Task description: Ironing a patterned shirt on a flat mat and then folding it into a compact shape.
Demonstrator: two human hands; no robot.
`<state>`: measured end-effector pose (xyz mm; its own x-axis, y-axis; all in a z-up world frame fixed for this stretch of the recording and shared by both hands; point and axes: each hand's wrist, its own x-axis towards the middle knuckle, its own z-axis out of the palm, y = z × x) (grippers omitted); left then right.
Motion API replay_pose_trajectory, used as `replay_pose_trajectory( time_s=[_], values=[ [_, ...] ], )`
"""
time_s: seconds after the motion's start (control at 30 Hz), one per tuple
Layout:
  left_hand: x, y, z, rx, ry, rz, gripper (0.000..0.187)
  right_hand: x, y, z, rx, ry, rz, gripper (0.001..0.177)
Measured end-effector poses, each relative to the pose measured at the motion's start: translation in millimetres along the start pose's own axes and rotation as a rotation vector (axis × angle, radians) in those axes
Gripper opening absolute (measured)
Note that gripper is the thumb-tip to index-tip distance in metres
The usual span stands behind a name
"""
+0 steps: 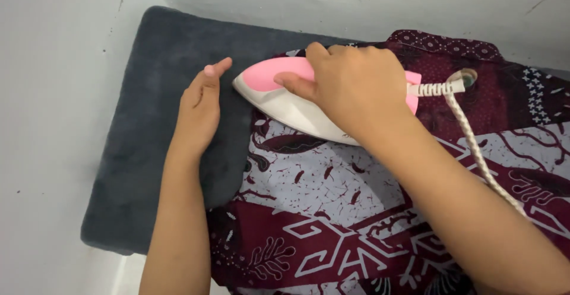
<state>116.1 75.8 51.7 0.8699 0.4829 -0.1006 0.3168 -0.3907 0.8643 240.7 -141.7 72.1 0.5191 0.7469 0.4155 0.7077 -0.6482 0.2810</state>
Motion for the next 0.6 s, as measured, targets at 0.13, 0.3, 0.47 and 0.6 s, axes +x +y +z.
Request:
replay_pose_trajectory(
  time_s=[0.13, 0.3, 0.47, 0.6],
  values=[
    [1, -9, 2, -0.043, -0.012, 0.086, 0.068, -6, -10, -24, 0.058, -0.149, 0.012, 0.069],
    [8, -22, 6, 0.084, -0.129, 0.112, 0.072, -37, -20, -40, 0.118, -0.098, -0.025, 0.066],
    [7, -17, 8, 0.142, -0.267, 0.139, 0.068, -51, -21, -48, 0.093, -0.042, -0.054, 0.066],
    [7, -11, 6, 0.273, -0.34, 0.146, 0.067, -61, -23, -60, 0.148, -0.128, -0.099, 0.064]
  ],
)
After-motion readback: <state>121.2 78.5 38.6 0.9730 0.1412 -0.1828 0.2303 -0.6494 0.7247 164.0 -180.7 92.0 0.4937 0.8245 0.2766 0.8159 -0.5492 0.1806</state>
